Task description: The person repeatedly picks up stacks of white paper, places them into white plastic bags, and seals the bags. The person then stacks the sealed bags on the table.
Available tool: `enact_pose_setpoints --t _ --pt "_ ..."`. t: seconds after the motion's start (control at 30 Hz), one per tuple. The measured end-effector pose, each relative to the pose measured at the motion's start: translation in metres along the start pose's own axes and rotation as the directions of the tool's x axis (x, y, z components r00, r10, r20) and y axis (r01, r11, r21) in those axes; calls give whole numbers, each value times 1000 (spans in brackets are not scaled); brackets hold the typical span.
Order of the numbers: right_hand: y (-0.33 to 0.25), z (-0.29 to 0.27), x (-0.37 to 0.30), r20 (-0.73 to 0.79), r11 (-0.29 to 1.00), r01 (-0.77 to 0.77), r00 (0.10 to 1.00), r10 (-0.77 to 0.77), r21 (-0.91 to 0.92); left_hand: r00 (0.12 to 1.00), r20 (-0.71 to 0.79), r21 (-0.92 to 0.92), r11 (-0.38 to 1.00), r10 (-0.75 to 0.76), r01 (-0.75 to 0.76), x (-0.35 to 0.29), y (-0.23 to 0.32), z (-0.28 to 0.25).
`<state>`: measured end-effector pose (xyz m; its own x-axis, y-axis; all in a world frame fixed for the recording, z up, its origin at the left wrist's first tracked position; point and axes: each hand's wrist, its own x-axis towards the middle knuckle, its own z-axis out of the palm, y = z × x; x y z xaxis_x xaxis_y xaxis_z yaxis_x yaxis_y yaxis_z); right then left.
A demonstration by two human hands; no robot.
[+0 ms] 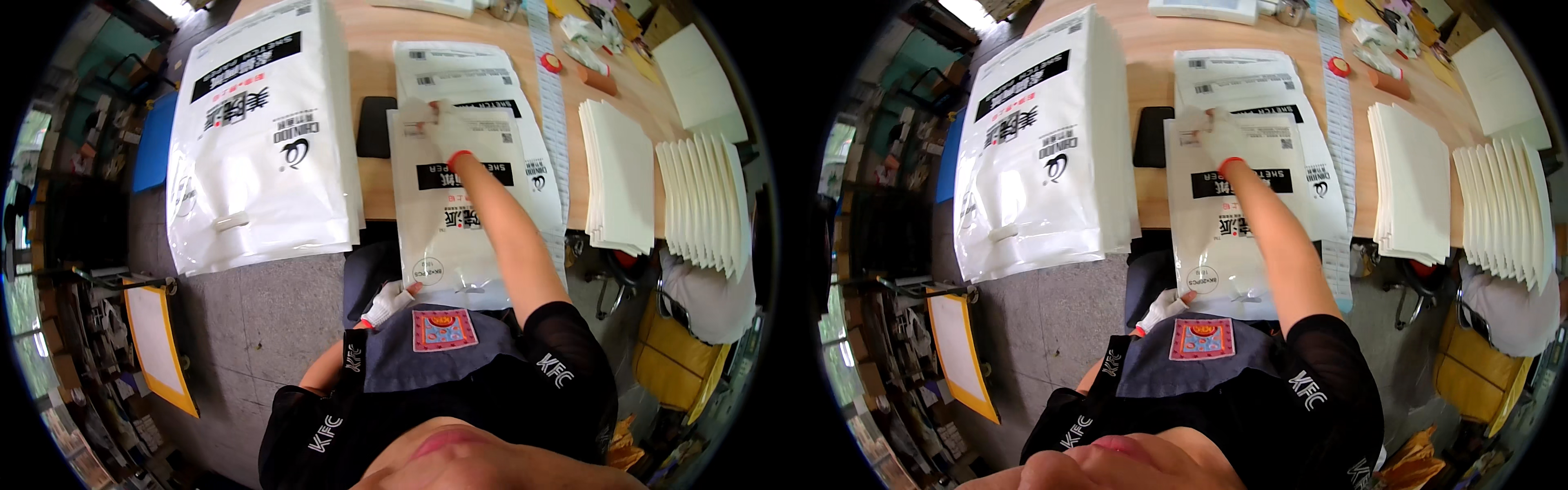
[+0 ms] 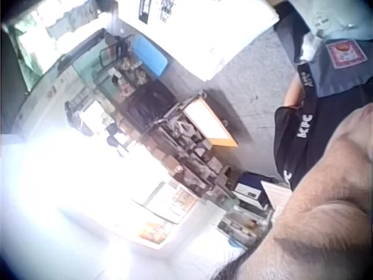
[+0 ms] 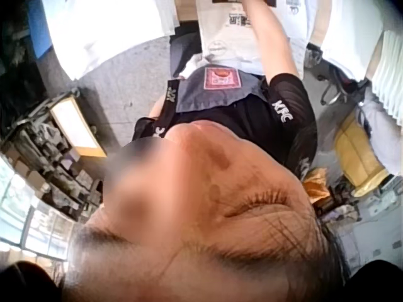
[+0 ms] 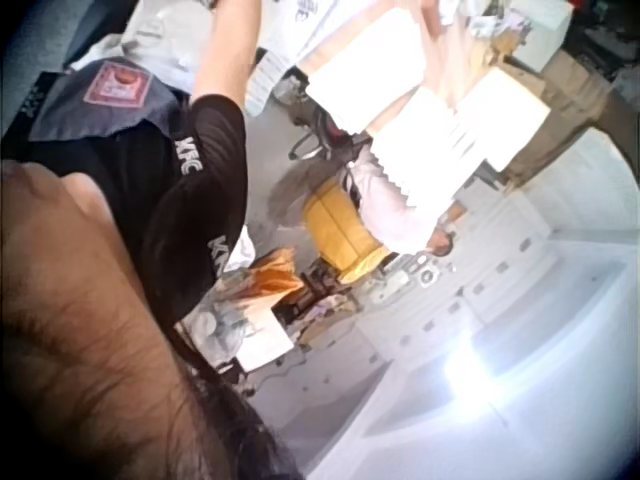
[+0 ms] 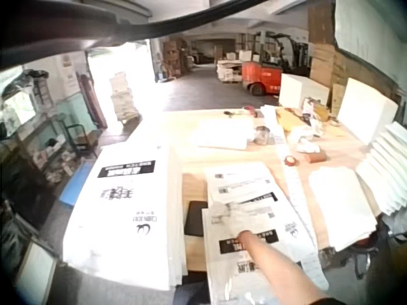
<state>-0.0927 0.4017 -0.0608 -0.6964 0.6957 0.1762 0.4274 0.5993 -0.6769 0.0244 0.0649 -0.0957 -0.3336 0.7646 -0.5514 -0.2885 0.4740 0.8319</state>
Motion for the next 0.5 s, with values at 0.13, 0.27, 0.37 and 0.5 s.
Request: enact_pose_setpoints --t 0.13,0.27,0.37,0.5 --pt "37 -56 -31 219 897 6 969 -115 442 986 -98 84 988 136 -128 -20 37 -2" --pt "43 -160 -156 220 916 -111 953 208 -385 939 -165 142 949 303 -281 -33 95 -17" --pt "95 -176 -230 448 903 -174 821 353 -394 922 -210 103 945 326 -311 -43 151 -20" --pt "105 -129 -268 641 282 -669 742 196 688 849 -168 165 864 500 -476 -36 167 -27"
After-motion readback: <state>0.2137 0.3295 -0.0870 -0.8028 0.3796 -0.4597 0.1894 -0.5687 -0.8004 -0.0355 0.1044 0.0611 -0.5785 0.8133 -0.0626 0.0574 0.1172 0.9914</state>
